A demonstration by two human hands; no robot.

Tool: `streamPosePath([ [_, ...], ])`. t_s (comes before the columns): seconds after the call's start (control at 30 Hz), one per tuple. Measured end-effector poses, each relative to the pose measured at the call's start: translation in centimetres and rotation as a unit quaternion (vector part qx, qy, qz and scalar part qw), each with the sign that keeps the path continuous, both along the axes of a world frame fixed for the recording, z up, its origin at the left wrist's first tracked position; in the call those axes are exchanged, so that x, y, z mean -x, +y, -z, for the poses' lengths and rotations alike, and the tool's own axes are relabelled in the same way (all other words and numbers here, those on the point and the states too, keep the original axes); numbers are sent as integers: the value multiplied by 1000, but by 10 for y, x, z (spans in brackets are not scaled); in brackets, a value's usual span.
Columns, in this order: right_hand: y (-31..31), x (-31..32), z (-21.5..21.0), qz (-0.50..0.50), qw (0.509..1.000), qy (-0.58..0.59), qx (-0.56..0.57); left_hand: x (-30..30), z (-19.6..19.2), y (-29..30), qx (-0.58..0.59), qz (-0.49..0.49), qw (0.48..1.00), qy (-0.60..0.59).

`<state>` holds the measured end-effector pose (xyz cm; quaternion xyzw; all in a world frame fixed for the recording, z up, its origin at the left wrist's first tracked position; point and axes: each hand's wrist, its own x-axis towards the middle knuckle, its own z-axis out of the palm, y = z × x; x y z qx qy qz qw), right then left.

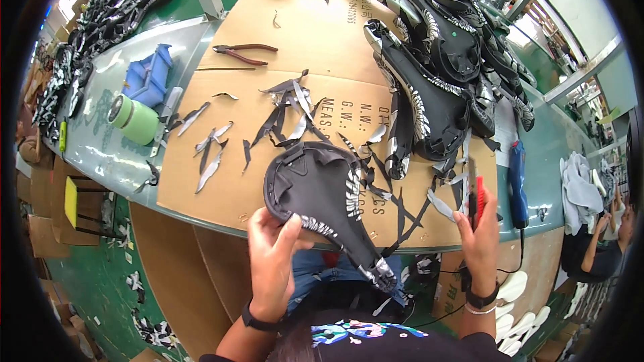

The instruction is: The person picks up a bicycle saddle, trims excess material from its underside with a utility knife, and sets it aside, repeating the process for several more saddles.

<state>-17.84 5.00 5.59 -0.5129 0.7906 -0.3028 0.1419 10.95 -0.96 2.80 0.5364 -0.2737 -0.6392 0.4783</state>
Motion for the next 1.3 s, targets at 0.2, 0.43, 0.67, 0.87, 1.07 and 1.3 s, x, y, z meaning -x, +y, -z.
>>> streamPosePath([
  [0.2, -11, -69, -4, -213, 976, 50, -3, -38, 3, -31, 427, 214, 728, -491],
  [0.43, -37, -101, -4, -225, 966, 123, -43, -26, 22, -44, 435, 261, 710, -487],
  [0.67, -49, -103, -2, -95, 969, -183, -136, 17, -9, -71, 377, 253, 814, -363],
  [0.87, -35, -93, 13, -103, 953, -276, -76, 41, 10, -79, 403, 270, 765, -424],
  [1.07, -21, -83, 10, -121, 968, -208, -65, 43, 6, -78, 369, 267, 799, -392],
  [1.3, -10, -85, 0, -167, 983, -80, -6, 38, 2, -84, 336, 298, 824, -347],
])
